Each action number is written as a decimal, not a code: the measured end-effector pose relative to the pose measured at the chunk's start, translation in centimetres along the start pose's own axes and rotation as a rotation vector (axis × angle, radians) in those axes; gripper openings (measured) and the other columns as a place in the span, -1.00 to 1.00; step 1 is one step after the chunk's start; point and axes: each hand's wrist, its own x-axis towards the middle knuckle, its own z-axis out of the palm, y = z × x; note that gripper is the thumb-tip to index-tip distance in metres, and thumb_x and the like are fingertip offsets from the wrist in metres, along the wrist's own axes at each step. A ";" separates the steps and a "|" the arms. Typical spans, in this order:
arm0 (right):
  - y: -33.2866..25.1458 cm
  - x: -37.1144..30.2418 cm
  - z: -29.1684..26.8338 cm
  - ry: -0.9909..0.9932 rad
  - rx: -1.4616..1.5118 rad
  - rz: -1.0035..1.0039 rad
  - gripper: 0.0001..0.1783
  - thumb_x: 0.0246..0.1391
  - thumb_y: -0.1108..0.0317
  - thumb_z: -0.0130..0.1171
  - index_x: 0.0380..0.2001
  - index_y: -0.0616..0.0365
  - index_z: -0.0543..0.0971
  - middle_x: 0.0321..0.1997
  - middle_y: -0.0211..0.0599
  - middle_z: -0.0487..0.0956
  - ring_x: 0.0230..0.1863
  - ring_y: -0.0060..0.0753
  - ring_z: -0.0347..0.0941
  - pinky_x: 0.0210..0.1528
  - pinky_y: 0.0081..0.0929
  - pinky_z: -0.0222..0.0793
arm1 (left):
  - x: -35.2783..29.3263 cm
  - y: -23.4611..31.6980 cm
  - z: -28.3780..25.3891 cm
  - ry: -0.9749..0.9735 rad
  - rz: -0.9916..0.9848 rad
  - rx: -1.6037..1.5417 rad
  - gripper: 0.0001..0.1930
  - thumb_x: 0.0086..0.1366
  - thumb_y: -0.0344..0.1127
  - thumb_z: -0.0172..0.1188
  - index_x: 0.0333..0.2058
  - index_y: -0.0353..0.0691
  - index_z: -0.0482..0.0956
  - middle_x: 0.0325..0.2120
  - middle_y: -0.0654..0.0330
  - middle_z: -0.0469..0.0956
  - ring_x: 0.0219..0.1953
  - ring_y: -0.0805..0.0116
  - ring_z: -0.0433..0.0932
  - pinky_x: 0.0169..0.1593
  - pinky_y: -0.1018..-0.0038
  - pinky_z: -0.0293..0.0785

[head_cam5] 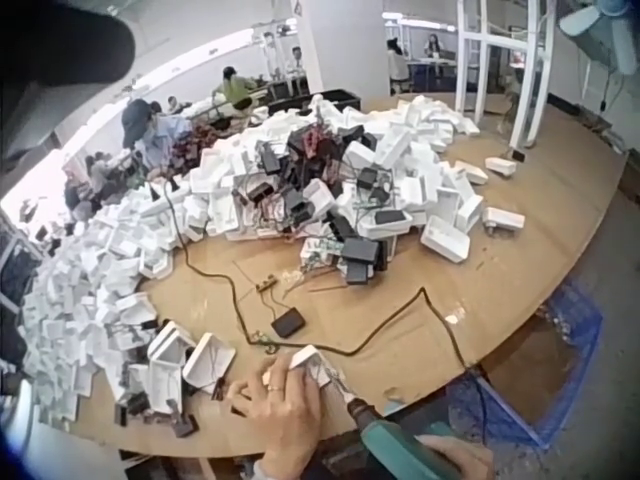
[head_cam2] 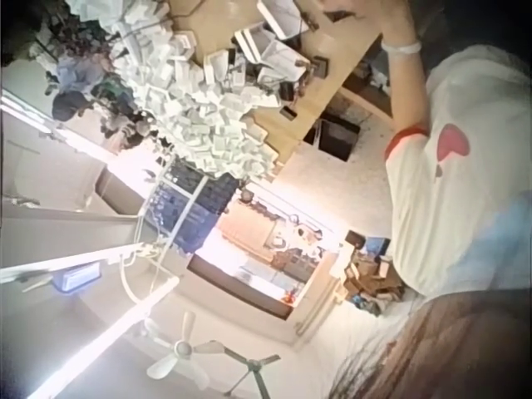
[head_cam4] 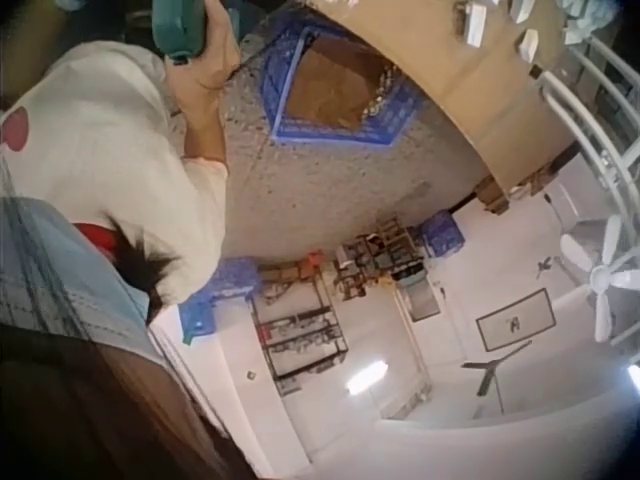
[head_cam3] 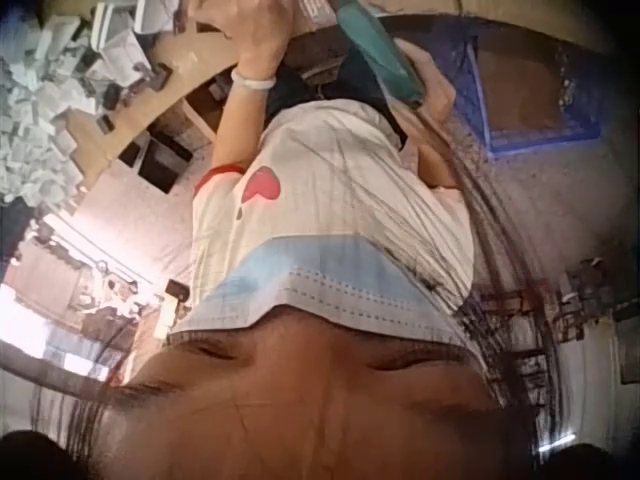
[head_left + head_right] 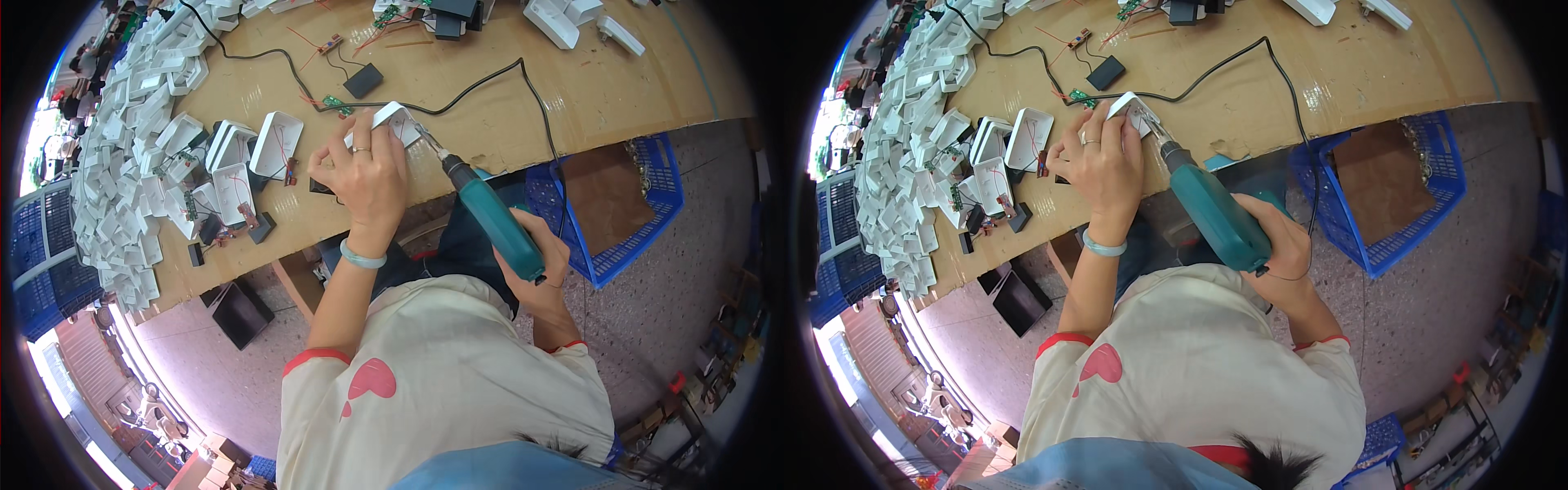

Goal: Assembling electronic components into plastic housings using an electric screwdriver.

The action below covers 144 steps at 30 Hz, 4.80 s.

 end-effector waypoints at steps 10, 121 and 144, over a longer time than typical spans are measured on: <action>-0.1 -1.1 -0.6 0.079 -0.030 0.021 -0.62 0.04 0.59 0.45 -0.04 0.32 0.61 -0.20 -0.20 0.73 -0.23 -0.47 0.67 -0.12 -0.53 0.55 | -0.5 1.0 -1.5 -0.033 -0.030 -0.029 -0.86 0.23 -0.25 0.35 -0.31 -0.16 0.69 0.11 0.14 0.59 0.23 -0.04 0.43 0.13 -0.02 0.15; -0.3 1.1 0.6 0.066 0.018 0.022 -0.69 0.08 0.54 0.44 -0.09 0.29 0.62 -0.34 -0.37 0.66 -0.34 -0.64 0.53 -0.24 -0.61 0.46 | -2.7 -13.0 -4.9 -0.175 -0.173 0.307 -0.53 0.09 -0.13 0.49 -0.10 -0.19 0.56 0.14 0.11 0.52 0.22 0.01 0.37 0.21 0.03 0.14; 1.1 1.5 -1.6 0.234 -0.026 0.189 -0.64 0.05 0.57 0.44 -0.06 0.31 0.61 -0.26 -0.23 0.69 -0.27 -0.51 0.59 -0.16 -0.55 0.50 | 15.8 -15.7 2.2 -0.171 -0.543 -1.124 -0.29 0.31 -0.52 0.10 0.40 -0.39 0.03 -0.12 -0.14 0.61 -0.37 0.20 0.72 -0.31 0.42 0.68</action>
